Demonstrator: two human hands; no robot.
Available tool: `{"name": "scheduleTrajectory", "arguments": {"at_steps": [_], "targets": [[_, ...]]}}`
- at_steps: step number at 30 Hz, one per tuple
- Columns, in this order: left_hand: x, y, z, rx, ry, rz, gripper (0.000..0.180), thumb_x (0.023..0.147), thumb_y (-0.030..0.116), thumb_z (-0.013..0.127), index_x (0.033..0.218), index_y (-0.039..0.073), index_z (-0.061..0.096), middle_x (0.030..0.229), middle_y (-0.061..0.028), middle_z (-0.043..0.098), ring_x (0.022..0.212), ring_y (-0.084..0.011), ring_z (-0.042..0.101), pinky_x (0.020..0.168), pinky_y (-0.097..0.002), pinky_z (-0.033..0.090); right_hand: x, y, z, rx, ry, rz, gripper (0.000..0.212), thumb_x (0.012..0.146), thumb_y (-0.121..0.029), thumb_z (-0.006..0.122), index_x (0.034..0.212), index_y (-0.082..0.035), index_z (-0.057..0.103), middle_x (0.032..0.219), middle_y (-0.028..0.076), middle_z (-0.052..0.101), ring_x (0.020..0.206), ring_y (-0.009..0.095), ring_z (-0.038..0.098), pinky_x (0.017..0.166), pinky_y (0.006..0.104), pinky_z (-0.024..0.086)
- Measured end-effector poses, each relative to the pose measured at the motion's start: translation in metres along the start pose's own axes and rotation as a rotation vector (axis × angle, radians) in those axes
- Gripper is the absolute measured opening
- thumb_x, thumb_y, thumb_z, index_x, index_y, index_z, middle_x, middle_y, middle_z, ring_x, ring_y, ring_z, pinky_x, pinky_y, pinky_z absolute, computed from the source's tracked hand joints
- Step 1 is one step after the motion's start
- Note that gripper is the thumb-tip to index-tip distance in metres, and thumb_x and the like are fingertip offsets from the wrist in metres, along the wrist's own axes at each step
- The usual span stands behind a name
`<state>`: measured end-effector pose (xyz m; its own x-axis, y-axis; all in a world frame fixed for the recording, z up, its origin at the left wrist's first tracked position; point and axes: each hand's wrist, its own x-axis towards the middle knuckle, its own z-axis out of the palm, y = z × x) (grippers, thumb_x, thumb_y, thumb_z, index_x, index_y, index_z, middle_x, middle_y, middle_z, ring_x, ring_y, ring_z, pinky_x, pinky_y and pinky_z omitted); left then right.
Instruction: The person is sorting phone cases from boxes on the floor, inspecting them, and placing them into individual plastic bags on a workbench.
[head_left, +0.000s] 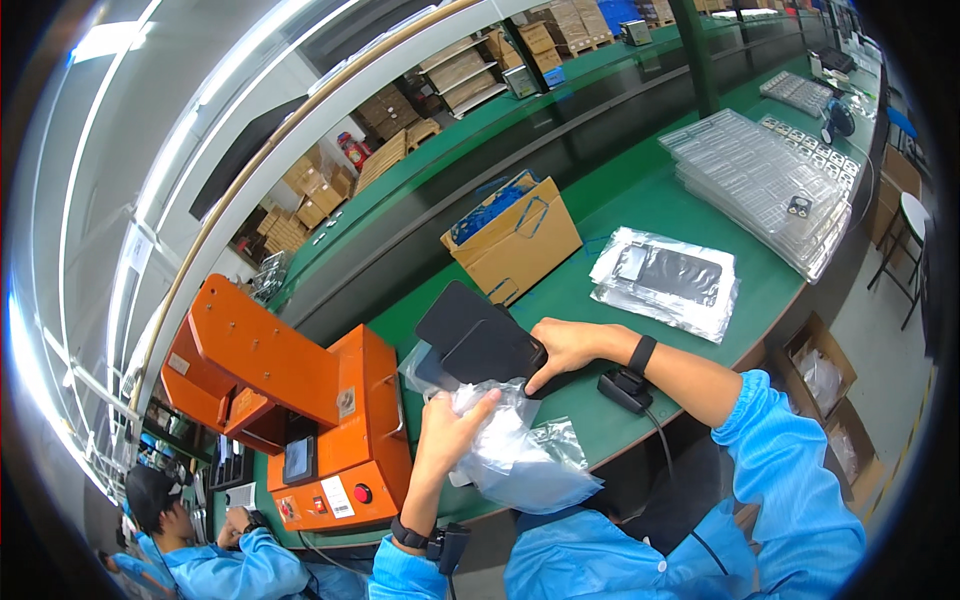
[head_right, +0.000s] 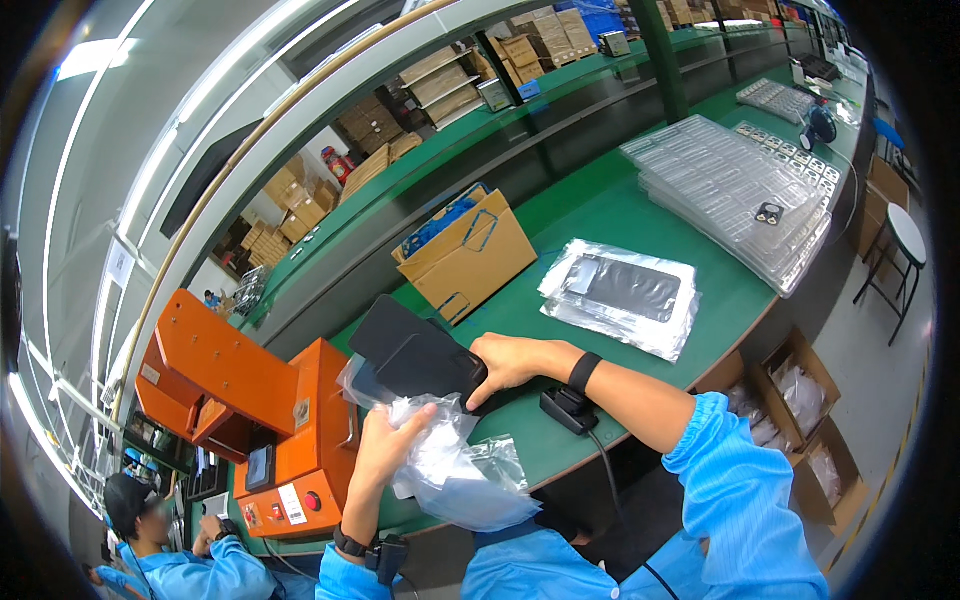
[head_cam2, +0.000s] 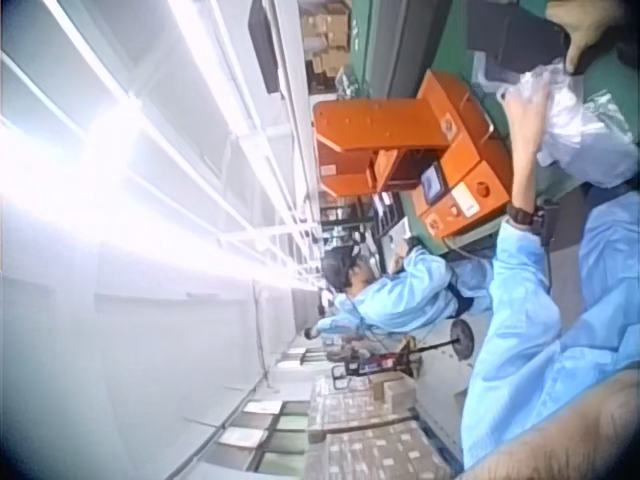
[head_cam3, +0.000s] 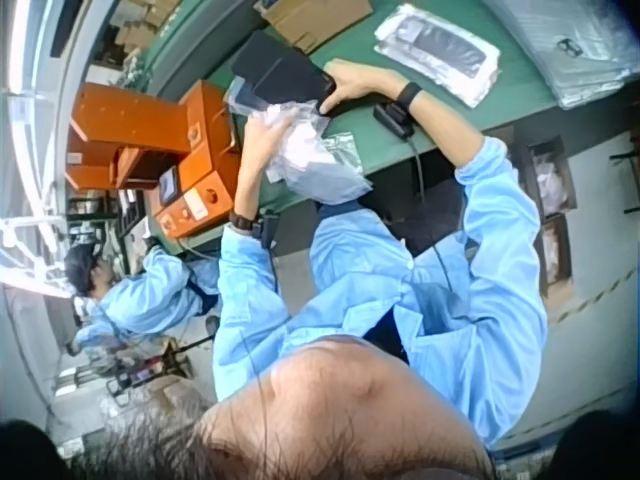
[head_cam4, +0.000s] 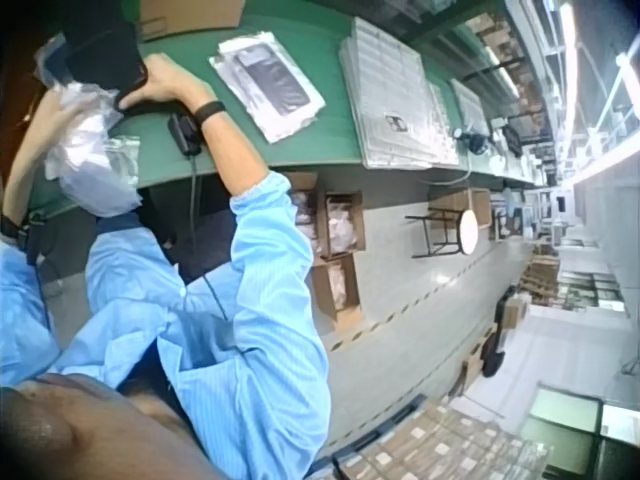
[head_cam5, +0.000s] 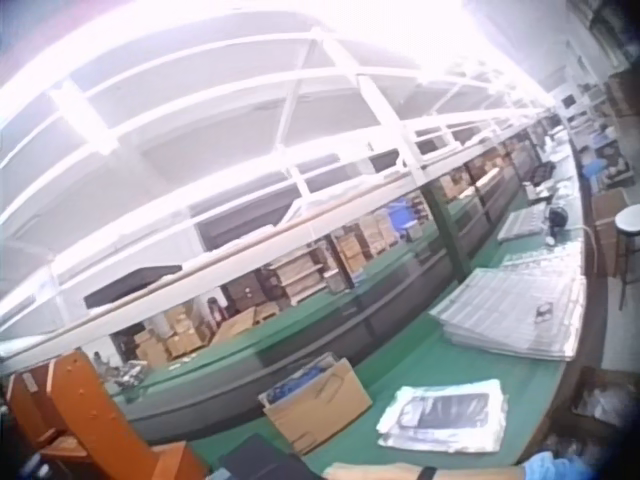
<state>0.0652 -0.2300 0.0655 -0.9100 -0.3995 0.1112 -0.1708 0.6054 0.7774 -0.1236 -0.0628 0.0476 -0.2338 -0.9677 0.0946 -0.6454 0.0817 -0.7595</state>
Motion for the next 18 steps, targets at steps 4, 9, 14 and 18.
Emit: {"name": "scheduleTrajectory", "arguments": {"at_steps": [4,9,14,18], "targets": [[0.001,0.012,0.008,0.042,0.025,0.009,0.042,0.081,0.033,0.076,0.088,-0.007,0.068,0.073,-0.0108,0.068,0.065,-0.0130,0.062,0.059,-0.0300,0.049,0.001,0.008,0.004,0.080,0.023,-0.079,0.046,0.072,-0.035,0.082,0.079,0.007,0.064,0.065,0.014,0.065,0.061,0.023,0.063,0.059,0.0361,0.049],[-0.003,0.014,0.014,0.038,0.060,0.012,0.044,0.081,0.036,0.075,0.089,-0.007,0.069,0.074,-0.0129,0.069,0.065,-0.0173,0.065,0.061,-0.0319,0.050,0.003,0.000,0.009,-0.014,0.020,-0.106,0.049,0.069,-0.031,0.083,0.094,0.007,0.063,0.085,0.018,0.068,0.076,0.027,0.066,0.069,0.0376,0.052],[-0.004,0.017,0.017,0.074,0.057,-0.018,0.043,0.083,0.034,0.074,0.093,-0.006,0.067,0.078,-0.0105,0.069,0.069,-0.0143,0.064,0.063,-0.0297,0.051,0.006,0.008,0.007,-0.037,-0.039,-0.230,0.066,0.067,-0.027,0.083,0.120,0.001,0.056,0.103,0.018,0.068,0.092,0.029,0.066,0.082,0.0357,0.051],[-0.008,0.025,0.015,0.110,0.035,-0.016,0.043,0.082,0.034,0.075,0.094,-0.006,0.068,0.078,-0.0118,0.070,0.070,-0.0156,0.066,0.065,-0.0303,0.052,0.003,0.006,-0.003,0.172,-0.035,-0.240,0.088,0.068,-0.025,0.082,0.139,-0.003,0.036,0.121,0.017,0.060,0.112,0.028,0.059,0.096,0.0403,0.046]]}}
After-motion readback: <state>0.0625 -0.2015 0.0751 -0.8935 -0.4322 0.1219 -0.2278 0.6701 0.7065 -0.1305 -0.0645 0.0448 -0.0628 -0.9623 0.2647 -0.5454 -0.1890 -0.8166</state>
